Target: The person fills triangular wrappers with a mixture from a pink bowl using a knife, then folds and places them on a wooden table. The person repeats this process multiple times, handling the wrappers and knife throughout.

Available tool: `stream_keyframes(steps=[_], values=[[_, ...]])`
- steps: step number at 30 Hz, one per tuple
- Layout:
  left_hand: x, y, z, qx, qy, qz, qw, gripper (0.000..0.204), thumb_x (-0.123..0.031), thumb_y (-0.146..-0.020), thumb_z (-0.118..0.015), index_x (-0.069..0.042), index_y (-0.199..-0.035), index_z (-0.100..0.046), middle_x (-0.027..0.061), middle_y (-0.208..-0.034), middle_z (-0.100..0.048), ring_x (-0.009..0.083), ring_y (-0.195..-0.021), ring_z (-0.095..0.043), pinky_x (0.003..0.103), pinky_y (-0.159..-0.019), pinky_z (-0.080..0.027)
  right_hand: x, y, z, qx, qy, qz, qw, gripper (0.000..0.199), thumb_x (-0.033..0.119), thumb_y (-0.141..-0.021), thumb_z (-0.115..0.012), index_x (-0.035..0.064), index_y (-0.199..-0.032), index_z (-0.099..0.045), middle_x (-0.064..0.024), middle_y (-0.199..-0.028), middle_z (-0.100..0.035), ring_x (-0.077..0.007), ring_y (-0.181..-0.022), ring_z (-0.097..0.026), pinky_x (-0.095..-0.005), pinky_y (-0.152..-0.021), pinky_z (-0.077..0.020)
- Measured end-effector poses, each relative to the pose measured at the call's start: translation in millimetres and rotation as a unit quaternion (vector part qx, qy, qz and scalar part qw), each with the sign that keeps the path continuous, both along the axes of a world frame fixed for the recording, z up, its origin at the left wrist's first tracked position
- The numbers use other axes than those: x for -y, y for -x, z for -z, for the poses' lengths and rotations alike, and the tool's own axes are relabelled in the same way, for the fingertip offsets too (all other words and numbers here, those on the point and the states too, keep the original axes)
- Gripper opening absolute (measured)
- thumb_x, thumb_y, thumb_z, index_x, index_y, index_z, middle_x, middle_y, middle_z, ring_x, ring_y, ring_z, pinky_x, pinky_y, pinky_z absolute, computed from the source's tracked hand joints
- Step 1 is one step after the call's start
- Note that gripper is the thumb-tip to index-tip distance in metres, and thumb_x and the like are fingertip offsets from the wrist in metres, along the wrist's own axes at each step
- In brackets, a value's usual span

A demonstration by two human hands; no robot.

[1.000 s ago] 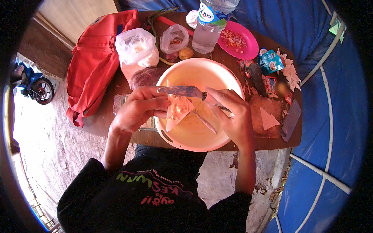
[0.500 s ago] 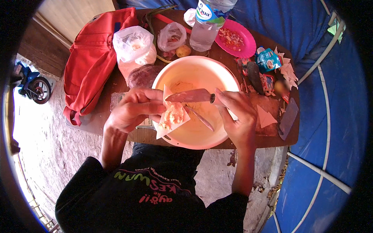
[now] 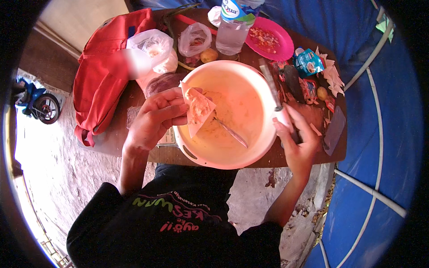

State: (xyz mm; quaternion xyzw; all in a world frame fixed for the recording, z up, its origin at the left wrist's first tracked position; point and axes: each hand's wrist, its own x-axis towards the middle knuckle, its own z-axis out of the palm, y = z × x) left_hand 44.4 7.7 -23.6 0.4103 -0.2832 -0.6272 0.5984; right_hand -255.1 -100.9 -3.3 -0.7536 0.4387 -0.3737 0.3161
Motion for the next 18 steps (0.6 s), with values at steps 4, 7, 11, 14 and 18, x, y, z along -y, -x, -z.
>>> stream_keyframes(steps=[4,7,11,14,18], values=[[5.5,4.2,10.0,-0.026,-0.017,-0.036,0.999,0.03,-0.008,-0.096,-0.059,0.0,-0.124,-0.058,0.0059,-0.109,-0.068,0.0122,-0.099,-0.066,0.026,-0.088,-0.054,-1.5,38.5,22.0,0.116,-0.057,0.134,0.982,0.028,0.013,-0.094,-0.067,-0.0003,-0.119,-0.067,-0.0051,-0.095,-0.07,-0.0041,-0.064,-0.053,-0.0212,-0.051,-0.0382],[9.7,8.4,13.9,-0.051,-0.018,-0.088,0.995,0.03,-0.003,-0.095,-0.056,0.004,-0.125,-0.055,0.0111,-0.111,-0.067,0.0164,-0.102,-0.067,0.029,-0.093,-0.055,-2.0,57.4,49.1,0.058,-0.134,0.256,0.956,0.035,0.01,-0.089,-0.071,-0.0011,-0.122,-0.066,-0.0052,-0.104,-0.069,-0.0071,-0.073,-0.06,-0.0232,-0.059,-0.0482],[14.9,19.1,14.2,-0.086,0.011,-0.093,0.992,0.032,0.0,-0.097,-0.05,0.006,-0.128,-0.049,0.0171,-0.119,-0.066,0.0206,-0.11,-0.067,0.03,-0.095,-0.055,4.5,56.9,85.7,0.142,-0.151,0.186,0.96,0.038,0.006,-0.084,-0.073,-0.0016,-0.121,-0.066,-0.0047,-0.105,-0.069,-0.0107,-0.086,-0.065,-0.0255,-0.07,-0.0529],[18.9,24.0,12.1,-0.087,-0.008,-0.092,0.992,0.032,0.0,-0.097,-0.049,0.006,-0.129,-0.05,0.017,-0.122,-0.065,0.02,-0.111,-0.066,0.029,-0.095,-0.055,19.3,41.8,107.5,0.067,-0.085,0.193,0.975,0.031,0.008,-0.084,-0.073,-0.0013,-0.113,-0.069,-0.0111,-0.1,-0.072,-0.0182,-0.09,-0.067,-0.0317,-0.084,-0.052],[22.8,33.5,11.5,-0.076,0.023,-0.058,0.995,0.031,-0.002,-0.097,-0.052,0.004,-0.127,-0.053,0.0111,-0.115,-0.067,0.0154,-0.104,-0.067,0.026,-0.09,-0.055,36.3,21.3,114.9,-0.002,0.027,0.174,0.984,0.024,0.01,-0.083,-0.073,0.0001,-0.105,-0.072,-0.0138,-0.096,-0.071,-0.0245,-0.092,-0.068,-0.0345,-0.083,-0.0524]])
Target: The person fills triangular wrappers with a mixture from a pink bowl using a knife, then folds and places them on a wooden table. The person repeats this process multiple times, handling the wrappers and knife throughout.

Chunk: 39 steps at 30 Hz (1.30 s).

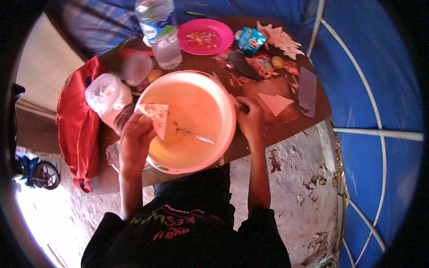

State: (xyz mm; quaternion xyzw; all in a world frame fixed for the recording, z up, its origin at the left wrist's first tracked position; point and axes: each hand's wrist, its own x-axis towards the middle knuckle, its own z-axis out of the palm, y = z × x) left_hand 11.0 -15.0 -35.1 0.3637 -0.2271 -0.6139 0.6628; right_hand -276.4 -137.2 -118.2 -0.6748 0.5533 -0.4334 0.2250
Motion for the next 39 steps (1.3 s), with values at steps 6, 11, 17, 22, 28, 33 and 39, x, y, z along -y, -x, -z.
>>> stream_keyframes(steps=[6,11,17,22,28,33,39], values=[[7.0,-0.4,-13.1,-0.006,-0.005,0.055,0.998,0.029,-0.001,-0.096,-0.053,0.005,-0.124,-0.054,0.0124,-0.116,-0.066,0.0181,-0.106,-0.067,0.029,-0.094,-0.055,-15.3,-30.6,-55.4,0.044,0.177,0.011,0.983,0.021,-0.002,-0.087,-0.068,-0.0008,-0.108,-0.07,-0.0127,-0.099,-0.068,-0.0266,-0.094,-0.066,-0.0365,-0.086,-0.0519],[13.2,6.9,-20.5,-0.036,-0.009,0.103,0.994,0.038,-0.005,-0.099,-0.052,0.007,-0.136,-0.048,0.0189,-0.127,-0.063,0.0214,-0.111,-0.066,0.028,-0.09,-0.057,-55.3,-64.3,-97.6,-0.006,0.264,-0.202,0.943,0.029,-0.002,-0.075,-0.078,0.0067,-0.103,-0.074,-0.0081,-0.095,-0.066,-0.0224,-0.087,-0.066,-0.0343,-0.074,-0.0538],[5.5,12.0,-20.8,-0.004,-0.017,0.088,0.996,0.038,-0.006,-0.099,-0.053,0.005,-0.135,-0.051,0.0151,-0.124,-0.065,0.0191,-0.11,-0.066,0.026,-0.09,-0.057,-57.9,-85.3,-104.3,-0.017,0.292,-0.273,0.917,0.037,-0.001,-0.064,-0.082,0.0114,-0.098,-0.078,-0.005,-0.088,-0.061,-0.0208,-0.08,-0.063,-0.0332,-0.069,-0.0529],[0.5,11.1,-19.4,0.061,-0.006,0.075,0.995,0.033,-0.008,-0.101,-0.052,0.005,-0.131,-0.054,0.0129,-0.121,-0.066,0.0179,-0.108,-0.066,0.029,-0.092,-0.056,-58.3,-90.0,-103.4,0.021,0.246,-0.299,0.922,0.03,-0.001,-0.067,-0.081,0.0083,-0.096,-0.077,-0.0057,-0.088,-0.061,-0.0203,-0.079,-0.063,-0.0329,-0.069,-0.0521],[-4.6,8.5,-15.2,0.14,0.042,0.072,0.987,0.034,-0.012,-0.104,-0.049,0.008,-0.132,-0.053,0.0142,-0.12,-0.065,0.0208,-0.112,-0.064,0.032,-0.096,-0.054,-64.0,-99.0,-102.5,0.094,0.139,-0.264,0.95,0.015,-0.001,-0.076,-0.08,0.0026,-0.089,-0.074,-0.0065,-0.085,-0.062,-0.0172,-0.078,-0.062,-0.0299,-0.071,-0.05],[-11.5,5.3,-20.5,0.152,0.035,0.082,0.984,0.036,-0.015,-0.104,-0.053,0.01,-0.13,-0.055,0.0164,-0.123,-0.064,0.0215,-0.109,-0.066,0.031,-0.094,-0.054,-64.2,-104.5,-102.5,0.13,0.097,-0.242,0.957,0.013,-0.002,-0.074,-0.079,0.0009,-0.085,-0.072,-0.005,-0.082,-0.062,-0.0148,-0.076,-0.06,-0.0275,-0.068,-0.0479],[-12.4,8.2,-25.7,0.205,0.042,0.087,0.974,0.034,-0.017,-0.102,-0.059,0.009,-0.123,-0.061,0.0137,-0.112,-0.07,0.0164,-0.102,-0.068,0.027,-0.09,-0.054,-64.5,-105.9,-102.8,0.117,0.078,-0.241,0.96,0.014,-0.002,-0.074,-0.08,0.0012,-0.085,-0.072,-0.0042,-0.082,-0.062,-0.0141,-0.075,-0.059,-0.0275,-0.068,-0.0478]])
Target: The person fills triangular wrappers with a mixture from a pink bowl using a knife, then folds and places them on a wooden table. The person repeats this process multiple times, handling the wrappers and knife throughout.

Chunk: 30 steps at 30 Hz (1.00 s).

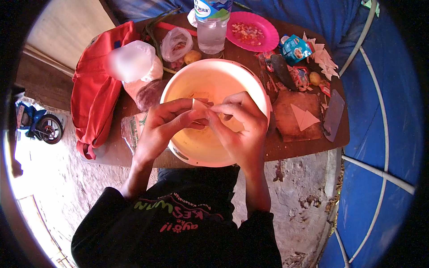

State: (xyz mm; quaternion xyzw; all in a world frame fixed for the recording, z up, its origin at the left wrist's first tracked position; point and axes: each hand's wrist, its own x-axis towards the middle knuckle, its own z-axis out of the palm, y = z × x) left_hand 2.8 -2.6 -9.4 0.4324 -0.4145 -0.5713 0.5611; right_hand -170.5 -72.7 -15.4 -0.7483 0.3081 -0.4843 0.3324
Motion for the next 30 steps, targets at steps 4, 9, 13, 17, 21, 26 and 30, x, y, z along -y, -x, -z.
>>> stream_keyframes(steps=[4,9,13,17,21,26,30], values=[[3.7,-0.6,2.0,0.019,0.02,-0.003,1.0,0.028,-0.015,-0.101,-0.059,0.008,-0.117,-0.064,0.011,-0.108,-0.071,0.0136,-0.097,-0.068,0.025,-0.087,-0.054,-0.7,-3.3,0.1,-0.014,0.023,-0.001,1.0,0.02,0.0,-0.074,-0.082,0.0011,-0.091,-0.072,-0.0046,-0.085,-0.063,-0.0152,-0.079,-0.061,-0.0282,-0.071,-0.0493],[3.7,-2.1,6.0,-0.032,0.063,-0.012,0.997,0.022,-0.012,-0.101,-0.058,0.004,-0.113,-0.068,0.0067,-0.109,-0.069,0.0138,-0.102,-0.065,0.028,-0.089,-0.052,-3.8,-1.7,-0.3,0.05,-0.018,-0.018,0.998,0.047,0.004,-0.07,-0.087,0.0003,-0.111,-0.065,-0.0067,-0.096,-0.067,-0.0163,-0.086,-0.064,-0.0289,-0.078,-0.0528],[11.7,-2.2,13.5,0.034,0.181,-0.002,0.983,0.019,-0.01,-0.099,-0.06,0.001,-0.111,-0.07,0.0074,-0.115,-0.063,0.0161,-0.113,-0.059,0.029,-0.092,-0.049,-5.6,3.2,2.8,0.041,-0.048,-0.088,0.994,0.037,0.004,-0.07,-0.087,0.0001,-0.103,-0.068,-0.0085,-0.095,-0.069,-0.0177,-0.086,-0.067,-0.0297,-0.078,-0.0534],[8.5,-3.1,18.0,0.009,0.15,0.025,0.988,0.016,-0.005,-0.095,-0.065,0.0,-0.109,-0.071,0.008,-0.115,-0.061,0.0167,-0.113,-0.058,0.03,-0.093,-0.049,-4.5,5.1,6.7,0.046,-0.023,-0.086,0.995,0.029,0.002,-0.071,-0.085,0.0,-0.095,-0.07,-0.0102,-0.091,-0.07,-0.018,-0.084,-0.068,-0.0304,-0.076,-0.0539],[7.6,-4.0,18.8,-0.016,0.124,0.018,0.992,0.018,0.0,-0.089,-0.07,0.0,-0.106,-0.072,0.0079,-0.11,-0.064,0.0161,-0.104,-0.062,0.029,-0.09,-0.052,-4.2,6.2,7.4,0.044,-0.008,-0.089,0.995,0.025,0.001,-0.072,-0.084,-0.0004,-0.093,-0.07,-0.0106,-0.088,-0.071,-0.0185,-0.082,-0.069,-0.0308,-0.075,-0.0542],[8.2,-2.9,19.0,-0.001,0.13,-0.01,0.991,0.014,0.0,-0.087,-0.072,0.001,-0.101,-0.073,0.0081,-0.102,-0.067,0.0155,-0.095,-0.065,0.029,-0.085,-0.054,-4.4,7.9,8.5,0.06,-0.04,-0.099,0.992,0.019,0.001,-0.074,-0.083,-0.0005,-0.09,-0.072,-0.01,-0.087,-0.072,-0.018,-0.081,-0.069,-0.0303,-0.075,-0.054],[8.9,-2.2,21.3,0.004,0.131,-0.027,0.991,0.012,0.001,-0.087,-0.072,0.001,-0.099,-0.074,0.0083,-0.1,-0.068,0.0153,-0.093,-0.066,0.028,-0.083,-0.054,-4.2,7.8,12.1,0.086,-0.083,-0.106,0.987,0.016,0.002,-0.077,-0.082,-0.001,-0.09,-0.072,-0.0099,-0.088,-0.072,-0.0174,-0.083,-0.069,-0.0299,-0.076,-0.054]])
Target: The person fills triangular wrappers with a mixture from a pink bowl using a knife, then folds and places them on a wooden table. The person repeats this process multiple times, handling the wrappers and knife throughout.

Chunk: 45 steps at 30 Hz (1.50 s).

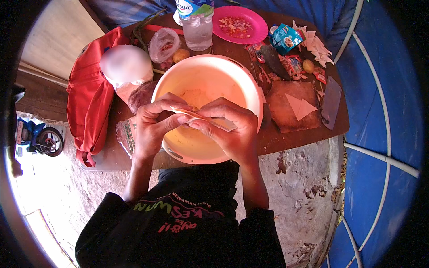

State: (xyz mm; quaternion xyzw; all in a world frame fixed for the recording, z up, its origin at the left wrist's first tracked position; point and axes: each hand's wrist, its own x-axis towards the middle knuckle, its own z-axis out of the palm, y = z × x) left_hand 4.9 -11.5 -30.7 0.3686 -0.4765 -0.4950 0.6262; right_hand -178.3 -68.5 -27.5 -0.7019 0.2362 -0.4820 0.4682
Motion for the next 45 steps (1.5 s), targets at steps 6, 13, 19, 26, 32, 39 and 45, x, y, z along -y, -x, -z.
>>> stream_keyframes(steps=[6,13,19,26,32,39,45], values=[[0.6,0.9,1.7,-0.004,0.004,-0.024,1.0,0.014,0.002,-0.086,-0.073,0.001,-0.1,-0.074,0.0083,-0.1,-0.068,0.0152,-0.092,-0.066,0.027,-0.081,-0.054,-0.2,1.6,4.1,0.042,-0.097,-0.026,0.994,0.015,0.0,-0.08,-0.08,-0.004,-0.092,-0.071,-0.0108,-0.092,-0.071,-0.0162,-0.089,-0.068,-0.0289,-0.081,-0.055],[1.8,4.3,-0.4,-0.009,-0.014,-0.01,1.0,0.02,0.009,-0.081,-0.075,0.002,-0.1,-0.074,0.008,-0.098,-0.067,0.0148,-0.091,-0.066,0.027,-0.079,-0.056,2.2,4.2,5.4,0.09,-0.151,-0.085,0.981,0.017,-0.004,-0.083,-0.075,-0.0072,-0.098,-0.068,-0.0112,-0.096,-0.069,-0.0169,-0.091,-0.068,-0.0286,-0.085,-0.0555],[0.7,-2.5,2.5,0.02,-0.008,-0.008,1.0,0.021,0.01,-0.078,-0.076,0.005,-0.098,-0.073,0.0079,-0.093,-0.066,0.0143,-0.086,-0.066,0.027,-0.077,-0.057,-0.6,7.5,5.7,0.1,-0.188,-0.101,0.972,0.016,-0.004,-0.084,-0.075,-0.0071,-0.098,-0.069,-0.0113,-0.097,-0.069,-0.0162,-0.094,-0.067,-0.0287,-0.086,-0.055],[-0.6,1.3,-0.7,-0.004,-0.013,-0.011,1.0,0.025,0.01,-0.079,-0.075,0.005,-0.103,-0.07,0.008,-0.093,-0.067,0.0139,-0.084,-0.067,0.026,-0.077,-0.055,3.2,13.8,2.5,0.0,-0.116,-0.062,0.991,0.018,0.002,-0.081,-0.079,-0.0041,-0.097,-0.072,-0.0116,-0.096,-0.07,-0.0177,-0.094,-0.067,-0.0305,-0.087,-0.0525],[-0.8,5.8,-12.4,0.149,-0.049,0.011,0.987,0.054,0.003,-0.079,-0.078,-0.001,-0.13,-0.058,0.0062,-0.086,-0.07,0.0118,-0.081,-0.067,0.026,-0.077,-0.053,5.2,15.1,-7.6,-0.011,-0.089,-0.038,0.995,0.021,0.005,-0.079,-0.081,-0.0016,-0.098,-0.072,-0.0084,-0.095,-0.071,-0.0153,-0.09,-0.067,-0.0295,-0.086,-0.052],[12.7,21.4,-8.6,0.125,-0.073,0.002,0.989,0.06,0.007,-0.079,-0.077,0.0,-0.132,-0.051,0.0093,-0.088,-0.07,0.0162,-0.085,-0.068,0.028,-0.081,-0.054,18.5,37.9,-10.8,-0.059,-0.089,-0.081,0.991,0.014,0.006,-0.085,-0.077,-0.0005,-0.095,-0.07,-0.0062,-0.094,-0.071,-0.0131,-0.091,-0.068,-0.0292,-0.083,-0.0531],[20.7,38.3,-1.0,0.086,-0.117,-0.029,0.989,0.052,0.006,-0.082,-0.075,0.002,-0.128,-0.052,0.0152,-0.091,-0.072,0.02,-0.086,-0.071,0.03,-0.081,-0.056,28.9,52.5,-4.1,-0.014,-0.208,-0.128,0.97,0.023,0.005,-0.081,-0.08,-0.0019,-0.098,-0.066,-0.0053,-0.097,-0.069,-0.0146,-0.092,-0.069,-0.0285,-0.089,-0.0539]])
